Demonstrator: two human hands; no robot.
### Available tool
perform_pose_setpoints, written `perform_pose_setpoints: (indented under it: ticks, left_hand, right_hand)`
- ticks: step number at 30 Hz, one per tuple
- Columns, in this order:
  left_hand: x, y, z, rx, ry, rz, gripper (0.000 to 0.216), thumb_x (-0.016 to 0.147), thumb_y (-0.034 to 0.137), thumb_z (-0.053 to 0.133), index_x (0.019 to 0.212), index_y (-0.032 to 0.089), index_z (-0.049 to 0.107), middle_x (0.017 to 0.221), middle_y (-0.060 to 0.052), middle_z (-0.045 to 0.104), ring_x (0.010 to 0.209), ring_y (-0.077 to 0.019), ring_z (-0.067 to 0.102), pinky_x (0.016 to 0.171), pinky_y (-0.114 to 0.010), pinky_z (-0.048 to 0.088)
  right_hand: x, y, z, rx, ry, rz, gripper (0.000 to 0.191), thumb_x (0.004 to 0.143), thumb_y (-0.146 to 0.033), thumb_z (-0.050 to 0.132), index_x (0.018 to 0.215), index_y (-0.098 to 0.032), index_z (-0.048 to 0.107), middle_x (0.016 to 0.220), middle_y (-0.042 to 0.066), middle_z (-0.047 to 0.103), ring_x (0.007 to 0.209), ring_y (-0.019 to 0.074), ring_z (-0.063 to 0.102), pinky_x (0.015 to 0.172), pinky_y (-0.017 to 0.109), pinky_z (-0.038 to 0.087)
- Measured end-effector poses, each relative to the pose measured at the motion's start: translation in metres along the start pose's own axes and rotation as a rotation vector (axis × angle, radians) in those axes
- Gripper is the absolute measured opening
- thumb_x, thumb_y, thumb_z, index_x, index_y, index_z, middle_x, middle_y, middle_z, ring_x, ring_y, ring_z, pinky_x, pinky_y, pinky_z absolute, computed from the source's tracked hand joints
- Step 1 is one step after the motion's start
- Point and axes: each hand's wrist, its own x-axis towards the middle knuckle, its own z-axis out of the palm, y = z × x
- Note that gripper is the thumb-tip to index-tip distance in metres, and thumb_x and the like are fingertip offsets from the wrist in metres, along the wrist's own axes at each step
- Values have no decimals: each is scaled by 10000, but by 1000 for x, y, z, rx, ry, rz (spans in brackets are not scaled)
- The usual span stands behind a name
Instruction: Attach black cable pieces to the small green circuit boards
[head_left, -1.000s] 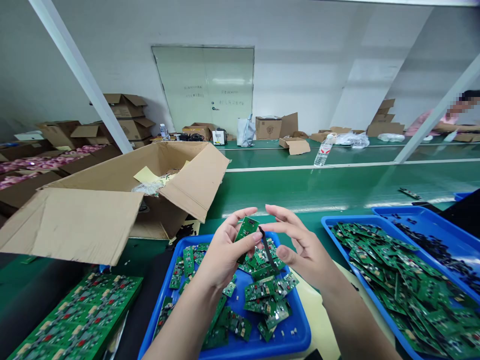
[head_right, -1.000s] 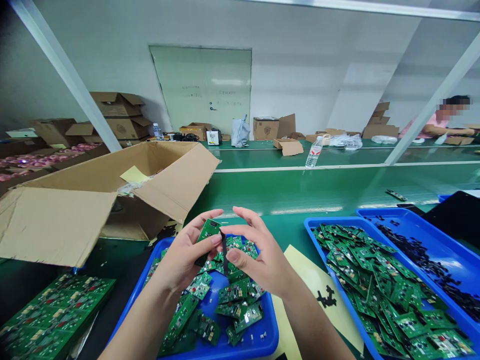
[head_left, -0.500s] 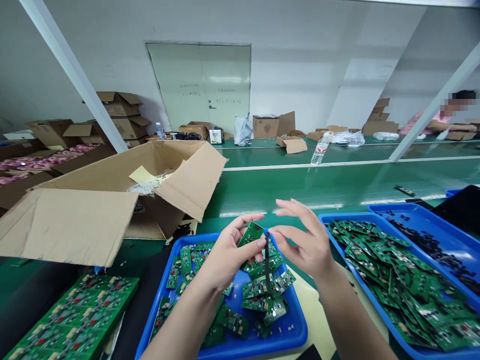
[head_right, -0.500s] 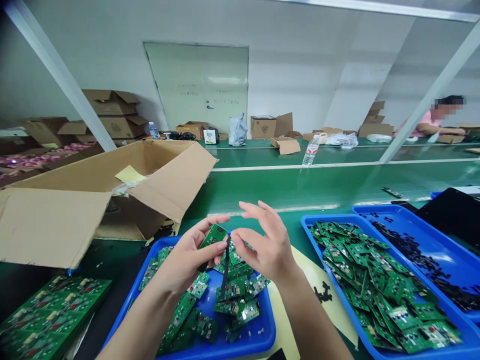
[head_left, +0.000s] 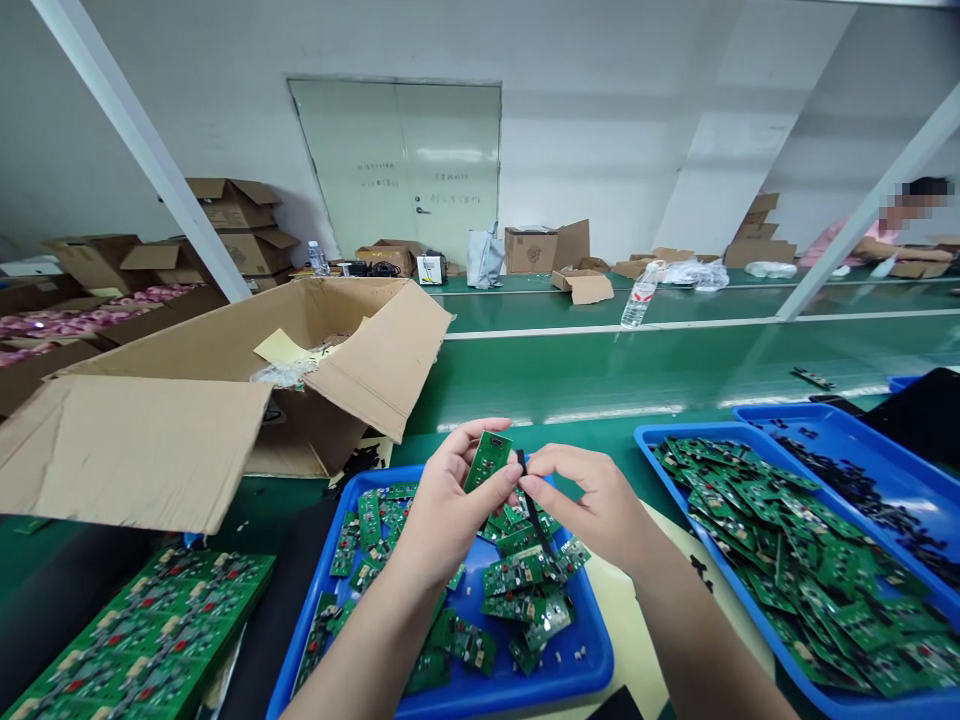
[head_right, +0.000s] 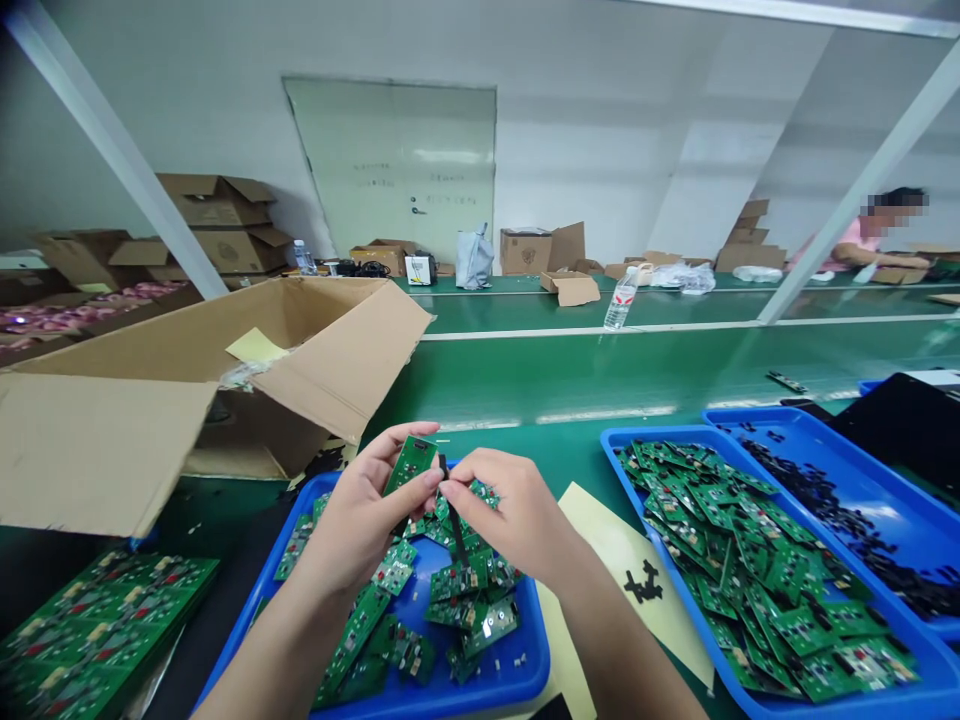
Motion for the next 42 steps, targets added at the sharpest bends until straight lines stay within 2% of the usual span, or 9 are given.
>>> perform_pose_setpoints:
  ticks: [3,9,12,15,22,42]
  left_hand:
    - [1,1,0,19,-22,4,357,733,293,713,1052,162,621,746,-9,601,561,-86,510,478,-189,392]
    - [0,-1,3,-36,-110,-34,289,800,304,591,1027,140,661,798,-40,619,579,-99,504,462,-198,393]
    - [1,-3,2,12,-63,-25,297,810,306,566,1042,157,674,698,-15,582,573,-111,496,472,-208,389]
    - [1,-3,1,55,-35,-16,317,819,309,554,1083,175,666,623,7,553,555,-115,488,501,-221,392]
    - [0,-8,8,-56,-155,-70,328,776,250,544,1059,157,681,697,-19,580,634,-133,498,527,-224,405]
    - [1,-9,8,0,-148,-37,339,820,320,564,1087,137,666,737,-23,558,618,-118,492,558,-233,422]
  right_hand:
    - [-2,0,-5,-91,2,0,206,912,-209,454,750,-189,580,695,9,617,637,133,559,596,244,446]
    - [-6,2,-13,-319,27,-61,184,902,-167,419,754,-185,528,717,34,609,658,153,552,625,283,430]
    - [-7,1,-14,-424,47,-119,178,882,-139,416,738,-190,509,695,32,595,648,158,539,609,291,412]
    - [-8,-1,-16,-442,62,-164,179,885,-135,419,746,-193,514,681,26,587,629,151,525,589,285,404]
    - [-4,-1,-6,-528,34,-220,235,921,-166,403,745,-181,559,717,64,625,679,174,549,634,305,441]
    - [-3,1,-3,-641,130,-270,225,878,-120,451,683,-169,552,662,45,620,618,159,543,600,286,407]
